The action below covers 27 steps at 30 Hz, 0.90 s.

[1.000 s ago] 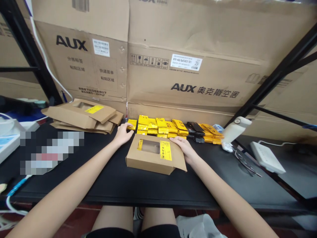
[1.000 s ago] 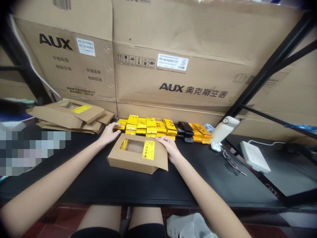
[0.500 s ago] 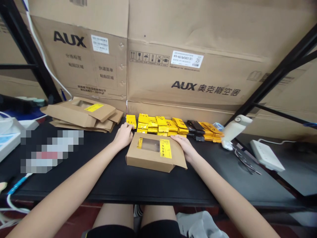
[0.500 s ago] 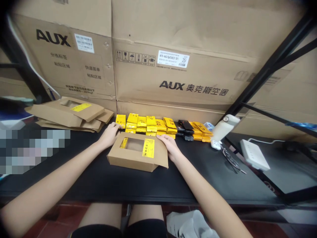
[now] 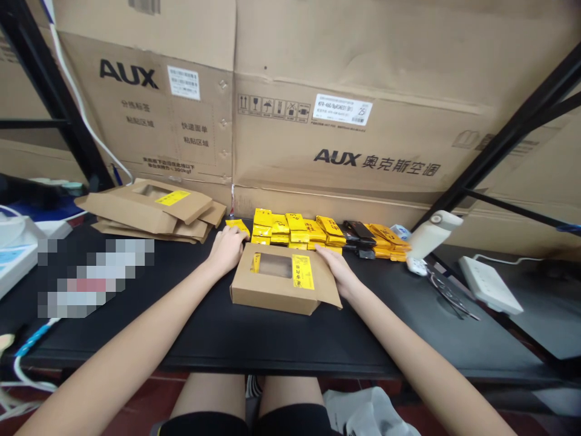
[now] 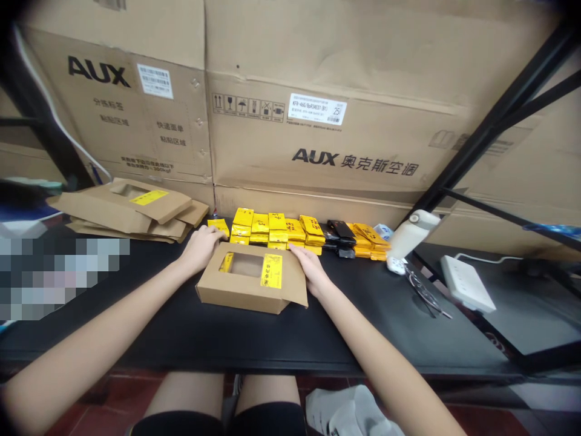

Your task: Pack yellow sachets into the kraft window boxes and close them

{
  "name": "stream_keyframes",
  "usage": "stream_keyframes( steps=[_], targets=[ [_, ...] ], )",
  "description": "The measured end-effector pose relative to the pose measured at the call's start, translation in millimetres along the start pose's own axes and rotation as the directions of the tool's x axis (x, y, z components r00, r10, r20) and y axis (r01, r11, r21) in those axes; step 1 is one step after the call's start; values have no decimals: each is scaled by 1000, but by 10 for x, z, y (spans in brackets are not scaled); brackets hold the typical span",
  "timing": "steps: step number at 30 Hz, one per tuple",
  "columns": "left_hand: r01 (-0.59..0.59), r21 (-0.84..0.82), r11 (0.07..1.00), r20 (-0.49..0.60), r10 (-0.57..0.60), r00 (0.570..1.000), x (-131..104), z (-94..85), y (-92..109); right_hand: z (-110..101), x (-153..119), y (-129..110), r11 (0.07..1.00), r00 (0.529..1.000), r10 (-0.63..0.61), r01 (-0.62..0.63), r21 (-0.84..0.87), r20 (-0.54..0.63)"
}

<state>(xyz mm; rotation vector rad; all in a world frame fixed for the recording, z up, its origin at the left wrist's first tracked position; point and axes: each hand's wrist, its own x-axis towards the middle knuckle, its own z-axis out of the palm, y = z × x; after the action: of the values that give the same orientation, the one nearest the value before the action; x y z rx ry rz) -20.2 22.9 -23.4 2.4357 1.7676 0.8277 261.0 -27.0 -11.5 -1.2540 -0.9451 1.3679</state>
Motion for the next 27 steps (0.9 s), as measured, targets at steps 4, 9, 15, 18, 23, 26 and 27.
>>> stream_keyframes(
  steps=[4, 9, 15, 18, 23, 26, 27],
  targets=[
    [-30, 143, 989, 21, 27, 999, 3, -28, 12, 1, 0, -8, 1000, 1000, -4, 4, 5, -14],
    [-35, 194, 980, 5, 35, 999, 0, -74, 38, -12, 10, -8, 995, 997, 63, -59, 85, -45],
    [-70, 300, 951, -139, 117, 983, -15, -205, 91, -14, 26, -41, 987, 984, 34, -6, 159, -174],
    [-97, 309, 946, -244, 178, 953, -32, -270, 121, -24, 43, -54, 979, 977, 29, 14, 203, -211],
    [-194, 274, 942, -402, 296, 867, -64, -297, 169, -30, 49, -56, 973, 969, 17, 41, 228, -245],
    [-251, 255, 934, -475, 347, 809, -70, -304, 201, -10, 26, -65, 978, 961, -22, 78, 195, -276],
    [-267, 253, 930, -491, 361, 793, -70, -310, 210, -3, 18, -69, 978, 958, -40, 95, 183, -285]
  ],
)
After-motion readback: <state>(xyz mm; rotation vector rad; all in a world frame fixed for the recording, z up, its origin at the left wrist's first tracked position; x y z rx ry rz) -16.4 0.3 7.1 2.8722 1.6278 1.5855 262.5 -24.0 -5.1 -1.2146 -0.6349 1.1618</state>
